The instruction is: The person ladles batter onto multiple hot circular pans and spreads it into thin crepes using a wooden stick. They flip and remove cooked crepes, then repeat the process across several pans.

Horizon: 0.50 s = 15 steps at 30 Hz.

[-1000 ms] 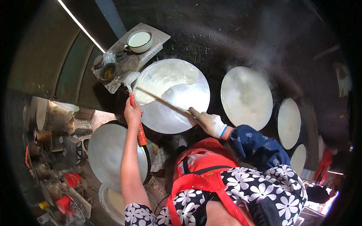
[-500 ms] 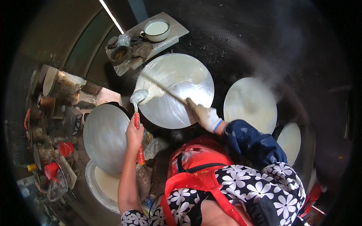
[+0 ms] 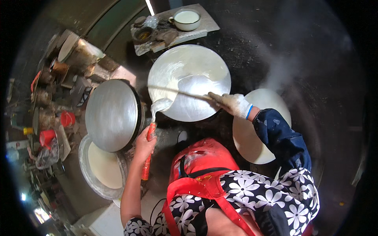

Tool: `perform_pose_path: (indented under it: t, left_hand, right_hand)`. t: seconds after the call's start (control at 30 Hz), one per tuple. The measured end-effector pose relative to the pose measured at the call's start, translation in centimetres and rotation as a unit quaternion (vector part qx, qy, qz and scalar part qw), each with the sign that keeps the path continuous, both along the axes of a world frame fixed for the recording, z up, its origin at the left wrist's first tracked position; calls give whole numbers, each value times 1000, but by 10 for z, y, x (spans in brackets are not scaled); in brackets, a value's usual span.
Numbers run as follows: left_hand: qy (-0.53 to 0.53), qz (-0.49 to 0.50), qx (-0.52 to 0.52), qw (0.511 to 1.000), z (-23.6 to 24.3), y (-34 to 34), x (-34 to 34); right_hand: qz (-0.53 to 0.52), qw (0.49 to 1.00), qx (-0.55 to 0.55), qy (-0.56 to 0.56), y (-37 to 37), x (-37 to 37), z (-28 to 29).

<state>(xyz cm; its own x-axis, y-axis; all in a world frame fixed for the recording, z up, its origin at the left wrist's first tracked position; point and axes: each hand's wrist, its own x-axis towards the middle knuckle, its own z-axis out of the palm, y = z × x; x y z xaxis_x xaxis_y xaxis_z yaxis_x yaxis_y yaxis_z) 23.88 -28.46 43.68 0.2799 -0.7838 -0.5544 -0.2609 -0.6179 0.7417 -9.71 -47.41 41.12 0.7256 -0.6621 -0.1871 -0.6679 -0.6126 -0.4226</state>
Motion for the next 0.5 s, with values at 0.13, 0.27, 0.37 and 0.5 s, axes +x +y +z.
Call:
perform_pose_path:
  t: [0.13,0.27,0.37,0.5]
  left_hand:
    - [-26,-18,-33,999,6,0,-17]
    - [-51,-74,-161,983,-32,-14,-13]
    - [56,-36,-81,994,16,-4,-23]
    - [65,-104,-86,989,-16,13,-42]
  right_hand:
    - [-155,984,-50,65,-27,39,-23]
    - [-27,997,-73,-15,-16,41,-14]
    - [84,989,-119,35,5,11,2]
    - [70,975,-136,159,40,-35,16]
